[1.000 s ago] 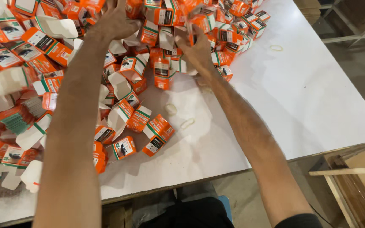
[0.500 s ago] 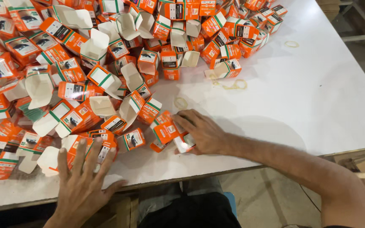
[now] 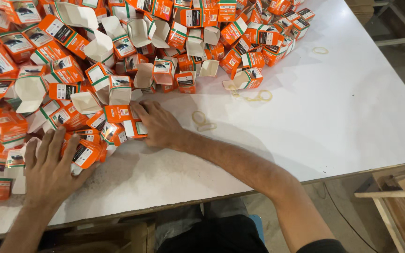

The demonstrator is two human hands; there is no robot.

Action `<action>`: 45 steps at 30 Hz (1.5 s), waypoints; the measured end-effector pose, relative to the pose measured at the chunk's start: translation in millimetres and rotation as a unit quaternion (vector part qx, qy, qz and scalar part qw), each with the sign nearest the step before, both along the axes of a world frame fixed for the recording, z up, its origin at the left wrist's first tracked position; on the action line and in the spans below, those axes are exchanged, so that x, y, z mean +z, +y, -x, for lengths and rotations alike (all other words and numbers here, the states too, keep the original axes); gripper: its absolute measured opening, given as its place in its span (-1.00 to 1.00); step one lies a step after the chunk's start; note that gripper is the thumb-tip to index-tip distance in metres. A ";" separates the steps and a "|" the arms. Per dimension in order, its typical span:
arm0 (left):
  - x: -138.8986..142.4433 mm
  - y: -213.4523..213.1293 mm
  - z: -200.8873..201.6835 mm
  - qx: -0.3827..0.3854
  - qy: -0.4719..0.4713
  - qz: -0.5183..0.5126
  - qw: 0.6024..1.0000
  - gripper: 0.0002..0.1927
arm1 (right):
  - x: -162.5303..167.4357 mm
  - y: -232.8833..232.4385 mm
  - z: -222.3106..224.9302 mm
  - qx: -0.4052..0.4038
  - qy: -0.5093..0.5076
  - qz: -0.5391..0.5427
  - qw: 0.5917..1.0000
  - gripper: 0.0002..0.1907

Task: The person picks flat folded cardboard boxes one at a time from a large pile on the table, unfolds and presses open each box's sides and bottom by hand, and sets the opened box back onto the table. The person repeats this folding cycle continuously throughout the clip.

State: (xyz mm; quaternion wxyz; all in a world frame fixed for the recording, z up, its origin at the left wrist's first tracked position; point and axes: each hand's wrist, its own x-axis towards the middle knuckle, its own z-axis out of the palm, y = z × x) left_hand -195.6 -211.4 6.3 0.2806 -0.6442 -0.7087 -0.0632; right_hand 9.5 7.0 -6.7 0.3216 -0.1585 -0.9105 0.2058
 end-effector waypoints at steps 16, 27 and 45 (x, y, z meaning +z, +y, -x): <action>9.8 177.1 -208.2 -0.312 -0.400 -0.195 0.839 -0.51 | -2.9 49.3 -149.3 0.111 0.178 0.644 0.736 -0.32; 10.6 212.3 -207.3 -0.360 -0.616 -0.094 0.694 -0.83 | 20.8 53.4 -152.5 0.085 0.258 0.741 0.614 -0.55; 4.7 209.8 -211.4 -0.232 -0.716 -0.075 0.655 -0.76 | 6.6 35.6 -140.9 0.034 0.319 0.497 0.806 -0.49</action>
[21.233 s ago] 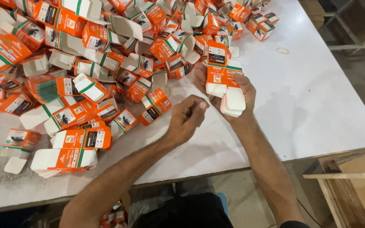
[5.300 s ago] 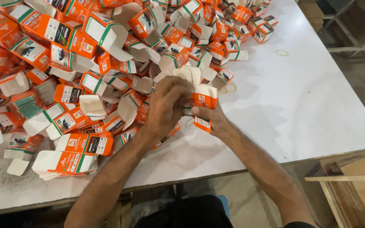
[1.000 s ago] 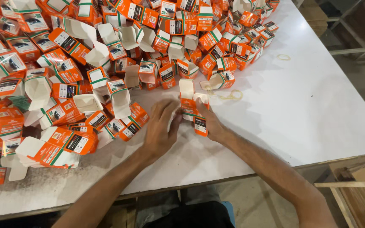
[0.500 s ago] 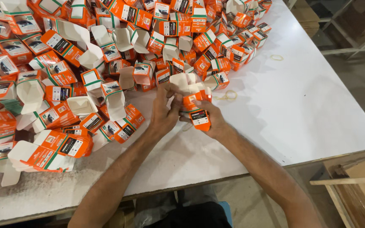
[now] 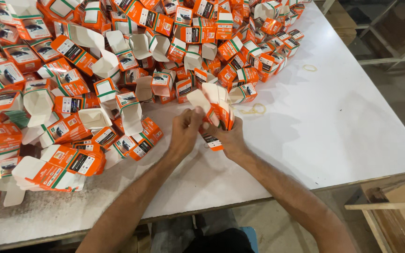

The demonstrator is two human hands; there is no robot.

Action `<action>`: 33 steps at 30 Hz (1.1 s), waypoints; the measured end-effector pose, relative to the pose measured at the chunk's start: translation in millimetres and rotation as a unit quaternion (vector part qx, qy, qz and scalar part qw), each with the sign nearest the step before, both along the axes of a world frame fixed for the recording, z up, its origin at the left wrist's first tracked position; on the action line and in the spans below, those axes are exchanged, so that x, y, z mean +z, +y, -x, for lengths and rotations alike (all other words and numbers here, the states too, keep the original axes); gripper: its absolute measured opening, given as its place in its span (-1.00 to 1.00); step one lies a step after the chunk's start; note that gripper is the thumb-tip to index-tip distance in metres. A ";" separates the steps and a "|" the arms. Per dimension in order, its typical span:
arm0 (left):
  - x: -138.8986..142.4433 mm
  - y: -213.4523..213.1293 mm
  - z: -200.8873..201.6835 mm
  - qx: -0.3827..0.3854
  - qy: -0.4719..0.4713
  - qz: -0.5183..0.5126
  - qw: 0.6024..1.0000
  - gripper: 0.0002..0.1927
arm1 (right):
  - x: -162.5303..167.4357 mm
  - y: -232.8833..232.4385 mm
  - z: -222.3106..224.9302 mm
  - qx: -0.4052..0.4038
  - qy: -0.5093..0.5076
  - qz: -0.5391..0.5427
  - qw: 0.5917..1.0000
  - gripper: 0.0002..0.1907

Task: The person picks flat folded cardboard boxes one at a time from a large pile on the table, unfolds and presses open each box's sides and bottom by hand, and sets the opened box back onto the table. The person repeats this folding cycle continuously throughout the clip.

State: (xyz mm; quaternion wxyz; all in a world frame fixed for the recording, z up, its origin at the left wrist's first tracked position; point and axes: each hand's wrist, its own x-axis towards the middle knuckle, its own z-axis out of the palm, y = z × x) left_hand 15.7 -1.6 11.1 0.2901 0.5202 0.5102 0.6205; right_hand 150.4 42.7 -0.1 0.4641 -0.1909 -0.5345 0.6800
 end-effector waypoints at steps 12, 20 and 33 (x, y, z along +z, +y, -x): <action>10.1 -8.1 -1.4 -0.045 -0.086 -0.106 0.990 -0.86 | 1.2 2.0 0.6 0.018 0.003 0.088 0.996 -0.45; 0.0 0.4 3.4 -0.052 -0.132 -0.064 0.988 -0.85 | 14.2 1.5 0.8 0.029 -0.033 0.155 0.987 -0.46; 20.7 -5.4 36.1 0.053 0.011 -0.046 0.997 -0.83 | 14.8 -7.8 0.3 -0.139 -0.101 -0.286 0.943 -0.12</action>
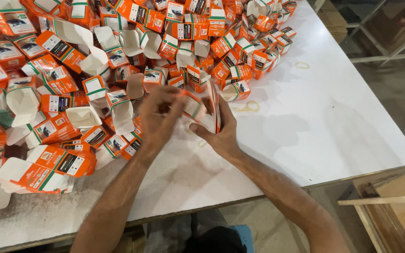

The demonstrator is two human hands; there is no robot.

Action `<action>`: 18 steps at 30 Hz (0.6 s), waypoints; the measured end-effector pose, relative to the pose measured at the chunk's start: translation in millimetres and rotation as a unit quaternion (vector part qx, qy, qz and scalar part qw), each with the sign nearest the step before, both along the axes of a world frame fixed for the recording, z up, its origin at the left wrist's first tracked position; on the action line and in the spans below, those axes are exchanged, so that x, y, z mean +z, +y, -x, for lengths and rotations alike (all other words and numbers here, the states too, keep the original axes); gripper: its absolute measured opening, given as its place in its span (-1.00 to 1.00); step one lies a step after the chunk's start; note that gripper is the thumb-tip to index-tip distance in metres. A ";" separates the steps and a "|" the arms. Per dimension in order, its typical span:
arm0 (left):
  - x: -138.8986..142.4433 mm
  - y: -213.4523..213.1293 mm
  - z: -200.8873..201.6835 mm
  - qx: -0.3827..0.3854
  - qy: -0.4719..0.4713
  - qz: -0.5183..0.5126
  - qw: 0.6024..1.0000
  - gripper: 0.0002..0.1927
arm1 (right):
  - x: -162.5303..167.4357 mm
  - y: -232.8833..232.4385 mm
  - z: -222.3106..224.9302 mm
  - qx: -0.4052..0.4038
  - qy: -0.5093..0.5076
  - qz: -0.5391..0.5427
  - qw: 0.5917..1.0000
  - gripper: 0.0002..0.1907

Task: The person picks flat folded cardboard boxes one at a time from a large pile on the table, unfolds and presses open each box's sides and bottom by hand, and sets the opened box back onto the table. The person repeats this folding cycle continuously throughout the clip.

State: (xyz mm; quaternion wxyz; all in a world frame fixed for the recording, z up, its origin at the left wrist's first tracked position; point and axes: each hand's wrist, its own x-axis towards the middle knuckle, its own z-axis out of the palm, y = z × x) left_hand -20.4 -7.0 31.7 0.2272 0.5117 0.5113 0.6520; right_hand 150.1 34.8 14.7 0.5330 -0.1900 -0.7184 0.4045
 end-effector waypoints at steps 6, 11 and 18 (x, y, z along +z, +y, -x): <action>11.1 -12.6 -6.1 0.169 0.268 -0.203 0.927 -0.44 | 5.0 5.1 3.5 0.183 0.110 0.248 0.945 -0.35; -10.1 -3.3 -22.8 0.020 0.301 -0.109 0.947 -0.44 | 2.9 0.9 -0.8 0.264 0.053 0.327 0.906 -0.41; -17.8 3.5 -18.2 -0.104 0.100 -0.046 0.988 -0.80 | 13.3 9.3 -1.1 0.277 0.121 0.523 0.797 -0.51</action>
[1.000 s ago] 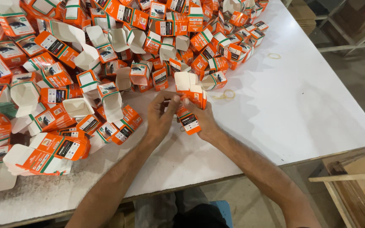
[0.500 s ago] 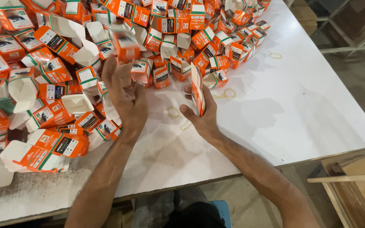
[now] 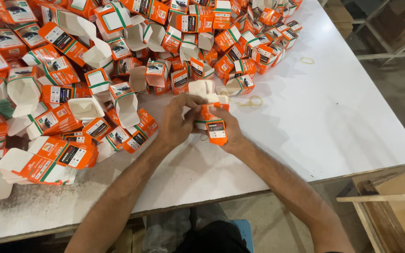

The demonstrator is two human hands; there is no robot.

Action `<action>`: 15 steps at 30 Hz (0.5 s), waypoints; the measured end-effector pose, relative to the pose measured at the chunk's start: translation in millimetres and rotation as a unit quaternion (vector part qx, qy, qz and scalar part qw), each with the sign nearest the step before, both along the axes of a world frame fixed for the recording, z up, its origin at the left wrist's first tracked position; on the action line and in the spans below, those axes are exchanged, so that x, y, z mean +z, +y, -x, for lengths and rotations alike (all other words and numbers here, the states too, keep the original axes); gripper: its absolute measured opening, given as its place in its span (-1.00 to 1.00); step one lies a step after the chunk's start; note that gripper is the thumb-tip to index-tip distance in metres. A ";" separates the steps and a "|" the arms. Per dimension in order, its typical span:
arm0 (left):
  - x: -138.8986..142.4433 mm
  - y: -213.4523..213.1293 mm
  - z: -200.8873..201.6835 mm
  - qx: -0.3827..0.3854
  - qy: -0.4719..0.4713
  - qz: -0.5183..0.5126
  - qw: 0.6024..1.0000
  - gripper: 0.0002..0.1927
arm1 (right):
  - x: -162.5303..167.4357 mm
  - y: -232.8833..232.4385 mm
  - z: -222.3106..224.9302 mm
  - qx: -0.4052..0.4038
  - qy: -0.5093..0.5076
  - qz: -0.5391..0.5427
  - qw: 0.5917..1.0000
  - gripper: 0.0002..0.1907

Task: The person picks flat folded cardboard boxes one at a time from a large pile on the table, unfolds and presses open each box's sides and bottom by hand, and sets the opened box back onto the table. The person repeats this folding cycle continuously throughout the clip.

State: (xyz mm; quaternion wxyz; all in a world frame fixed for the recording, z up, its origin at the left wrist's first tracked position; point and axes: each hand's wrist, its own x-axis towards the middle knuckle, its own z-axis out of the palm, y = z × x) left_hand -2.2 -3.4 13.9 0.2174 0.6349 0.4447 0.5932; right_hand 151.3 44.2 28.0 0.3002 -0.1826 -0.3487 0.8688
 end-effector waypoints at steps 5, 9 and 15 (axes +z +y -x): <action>4.6 -6.8 -10.5 -0.047 -0.097 0.046 0.993 -0.62 | 2.1 -3.2 -0.3 -0.026 0.015 -0.105 0.994 -0.55; 4.0 -9.1 -10.3 0.065 0.021 -0.045 0.997 -0.68 | -0.9 -5.9 -0.1 -0.104 -0.022 -0.194 0.975 -0.55; -6.5 -1.0 -8.6 0.061 -0.095 0.097 0.989 -0.65 | -6.6 -9.5 2.5 -0.173 -0.092 -0.325 0.925 -0.54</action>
